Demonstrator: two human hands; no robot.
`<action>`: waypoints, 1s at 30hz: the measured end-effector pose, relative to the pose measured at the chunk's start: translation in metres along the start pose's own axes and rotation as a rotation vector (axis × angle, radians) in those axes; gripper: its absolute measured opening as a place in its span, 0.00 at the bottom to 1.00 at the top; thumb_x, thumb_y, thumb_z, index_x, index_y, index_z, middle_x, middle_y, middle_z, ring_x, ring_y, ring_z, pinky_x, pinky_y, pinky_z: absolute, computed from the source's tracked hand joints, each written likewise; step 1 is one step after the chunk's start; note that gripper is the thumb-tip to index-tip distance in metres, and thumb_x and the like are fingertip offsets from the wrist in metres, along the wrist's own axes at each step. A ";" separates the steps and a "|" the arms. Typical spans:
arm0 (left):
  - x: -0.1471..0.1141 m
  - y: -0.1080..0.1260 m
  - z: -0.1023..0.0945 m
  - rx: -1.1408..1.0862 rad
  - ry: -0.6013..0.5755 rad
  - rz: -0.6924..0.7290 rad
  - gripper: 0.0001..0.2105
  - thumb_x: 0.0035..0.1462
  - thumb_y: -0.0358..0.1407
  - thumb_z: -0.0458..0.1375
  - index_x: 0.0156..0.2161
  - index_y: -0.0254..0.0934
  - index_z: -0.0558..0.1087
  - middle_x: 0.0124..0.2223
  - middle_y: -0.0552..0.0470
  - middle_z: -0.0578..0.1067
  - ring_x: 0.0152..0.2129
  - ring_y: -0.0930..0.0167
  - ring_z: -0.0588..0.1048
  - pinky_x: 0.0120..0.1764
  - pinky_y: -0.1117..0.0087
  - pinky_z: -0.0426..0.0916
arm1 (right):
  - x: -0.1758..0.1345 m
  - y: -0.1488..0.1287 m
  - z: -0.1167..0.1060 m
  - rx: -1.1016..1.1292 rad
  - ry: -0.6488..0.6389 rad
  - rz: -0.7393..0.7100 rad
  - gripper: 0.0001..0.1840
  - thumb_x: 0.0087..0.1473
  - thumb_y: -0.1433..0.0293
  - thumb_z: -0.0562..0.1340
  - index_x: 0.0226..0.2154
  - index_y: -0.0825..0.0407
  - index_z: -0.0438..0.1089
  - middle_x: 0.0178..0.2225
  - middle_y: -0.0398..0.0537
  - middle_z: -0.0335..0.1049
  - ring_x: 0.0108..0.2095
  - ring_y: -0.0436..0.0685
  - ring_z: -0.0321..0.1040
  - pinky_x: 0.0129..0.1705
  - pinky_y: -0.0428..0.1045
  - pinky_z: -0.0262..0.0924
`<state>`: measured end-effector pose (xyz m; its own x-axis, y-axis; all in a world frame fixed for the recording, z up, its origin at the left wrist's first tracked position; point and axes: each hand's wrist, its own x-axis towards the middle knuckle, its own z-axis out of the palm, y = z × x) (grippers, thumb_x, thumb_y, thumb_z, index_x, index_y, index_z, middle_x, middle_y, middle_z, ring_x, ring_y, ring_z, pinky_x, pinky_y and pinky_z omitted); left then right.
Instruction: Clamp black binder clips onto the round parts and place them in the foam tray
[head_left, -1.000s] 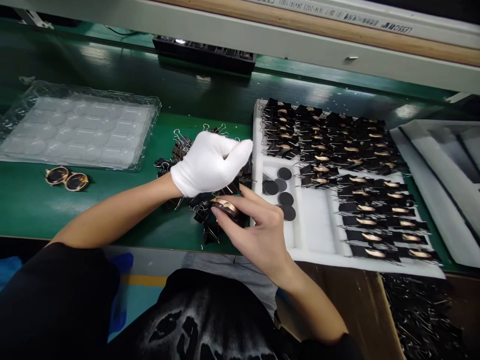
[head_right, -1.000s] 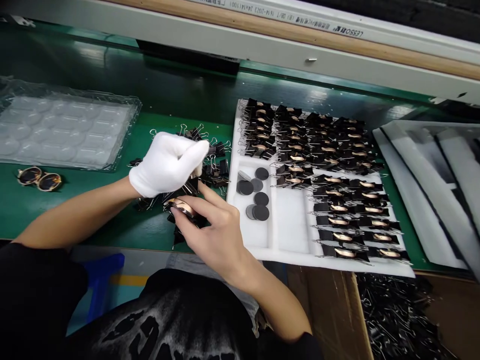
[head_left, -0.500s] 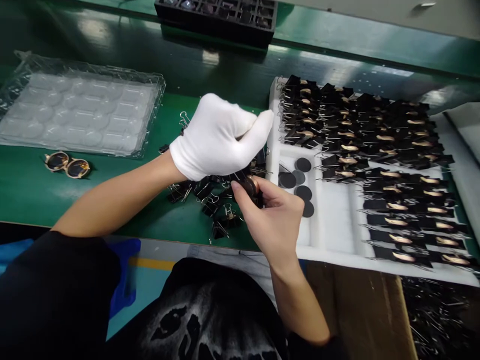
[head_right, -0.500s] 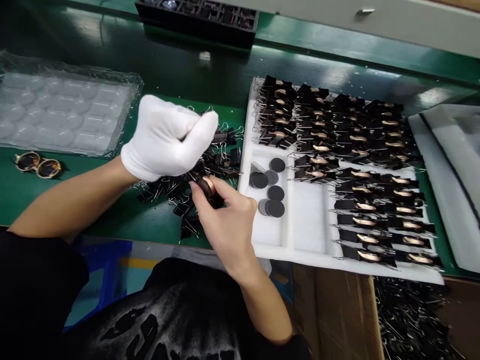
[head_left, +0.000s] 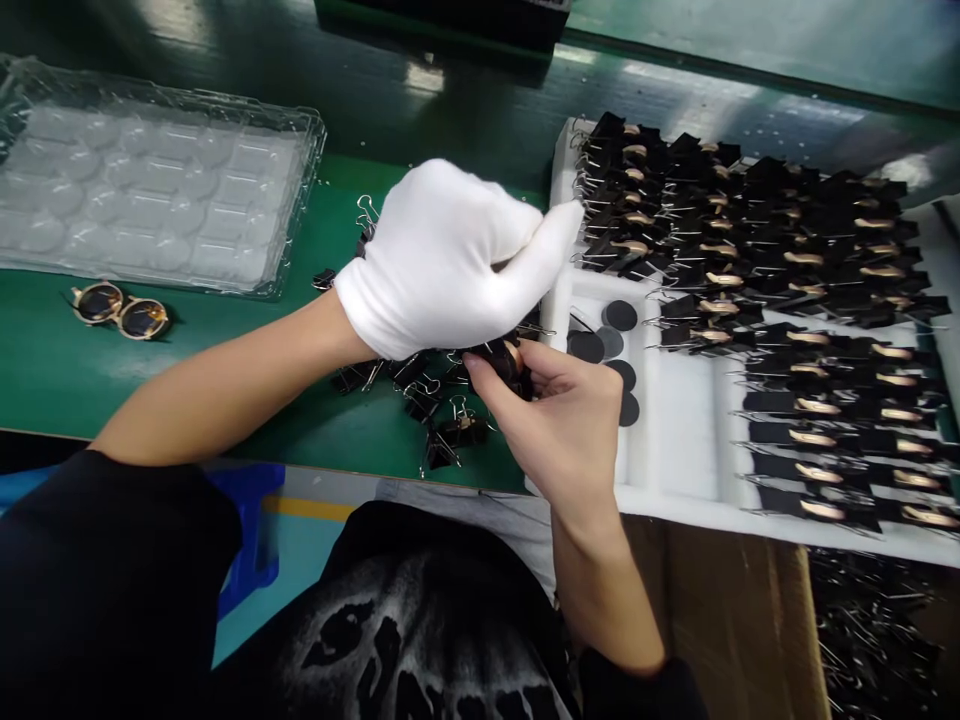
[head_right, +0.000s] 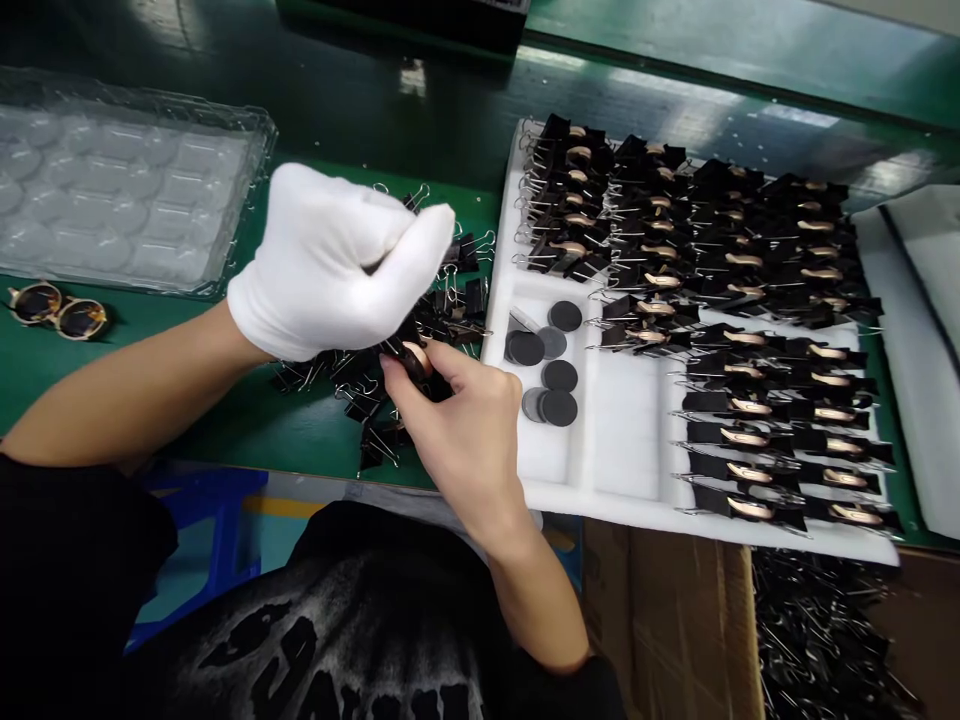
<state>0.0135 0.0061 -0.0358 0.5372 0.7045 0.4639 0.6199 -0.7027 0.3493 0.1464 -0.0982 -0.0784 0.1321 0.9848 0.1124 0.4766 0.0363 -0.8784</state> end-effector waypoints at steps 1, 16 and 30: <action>0.000 0.001 -0.002 0.011 -0.010 0.002 0.27 0.73 0.41 0.41 0.20 0.39 0.44 0.19 0.55 0.49 0.19 0.76 0.50 0.30 0.64 0.44 | 0.000 0.000 -0.002 -0.033 0.005 -0.021 0.23 0.59 0.67 0.69 0.19 0.50 0.61 0.20 0.36 0.52 0.22 0.46 0.50 0.25 0.46 0.50; -0.011 0.008 0.002 -0.345 -0.190 0.017 0.17 0.70 0.32 0.47 0.47 0.38 0.80 0.39 0.55 0.83 0.33 0.73 0.81 0.39 0.71 0.72 | -0.011 0.028 -0.064 -0.014 0.008 -0.191 0.49 0.57 0.54 0.73 0.73 0.49 0.55 0.66 0.62 0.70 0.57 0.67 0.78 0.52 0.60 0.78; -0.026 0.029 0.016 0.021 -0.141 0.232 0.19 0.72 0.31 0.45 0.54 0.32 0.76 0.47 0.46 0.85 0.35 0.68 0.84 0.37 0.69 0.76 | -0.008 0.045 -0.064 0.784 -0.160 0.323 0.13 0.46 0.68 0.79 0.35 0.51 0.80 0.29 0.42 0.82 0.30 0.51 0.80 0.35 0.45 0.74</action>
<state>0.0269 -0.0308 -0.0509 0.7396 0.5332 0.4107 0.4821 -0.8455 0.2294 0.2224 -0.1153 -0.0894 0.0052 0.9771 -0.2129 -0.3087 -0.2009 -0.9297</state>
